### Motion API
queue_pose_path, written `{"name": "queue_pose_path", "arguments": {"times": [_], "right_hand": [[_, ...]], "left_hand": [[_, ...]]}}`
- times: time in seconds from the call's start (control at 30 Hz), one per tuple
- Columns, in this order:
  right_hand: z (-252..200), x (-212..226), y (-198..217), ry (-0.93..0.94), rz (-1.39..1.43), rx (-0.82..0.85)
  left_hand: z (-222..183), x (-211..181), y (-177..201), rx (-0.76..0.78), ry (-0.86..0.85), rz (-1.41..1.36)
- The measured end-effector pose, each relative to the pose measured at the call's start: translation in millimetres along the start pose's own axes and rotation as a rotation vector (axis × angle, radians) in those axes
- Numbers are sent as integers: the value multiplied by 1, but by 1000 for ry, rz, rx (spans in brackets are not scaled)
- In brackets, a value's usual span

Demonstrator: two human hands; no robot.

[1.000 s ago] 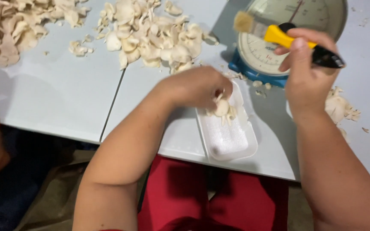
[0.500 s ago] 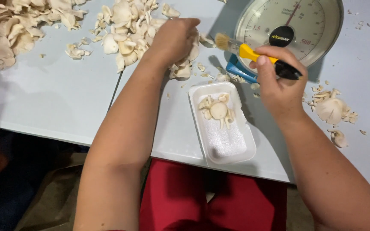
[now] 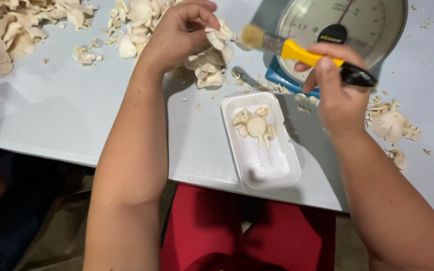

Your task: The person cleans mushrooms by hand and with a brush, placing the cleaned pieces into a tray.

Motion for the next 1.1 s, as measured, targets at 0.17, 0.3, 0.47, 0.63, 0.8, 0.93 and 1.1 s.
{"name": "queue_pose_path", "arguments": {"times": [0.17,0.3,0.47,0.63,0.8,0.93,1.1], "right_hand": [[3,-6,-4,-193,225,-73],[4,-2,0,-161,21,-136],[1,-1,-3,-102,78,-43],[1,2,-7,-78,-10,-15],[0,1,-4,-27,-43,-48],[-1,-2,-8,-55,-31,-47],[-1,0,-8,-86,-39,-45]], "left_hand": [[-4,-17,-18,150,-37,-231],[-5,-11,-23,237,-40,-271],[-7,-17,-27,301,-74,-126],[-7,-21,-23,269,-42,-110],[-13,-28,-29,296,311,414],[-13,-28,-40,306,335,613],[-10,-26,-40,235,178,679]]}}
Point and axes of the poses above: each hand's wrist, its own z-axis towards the middle knuckle, its own y-axis out of the back of the hand, x = y × z, the point moved 3 cm from there along z, towards the middle knuckle, and after that the axes turned 1 degree about -x, right-handed, at the moved point
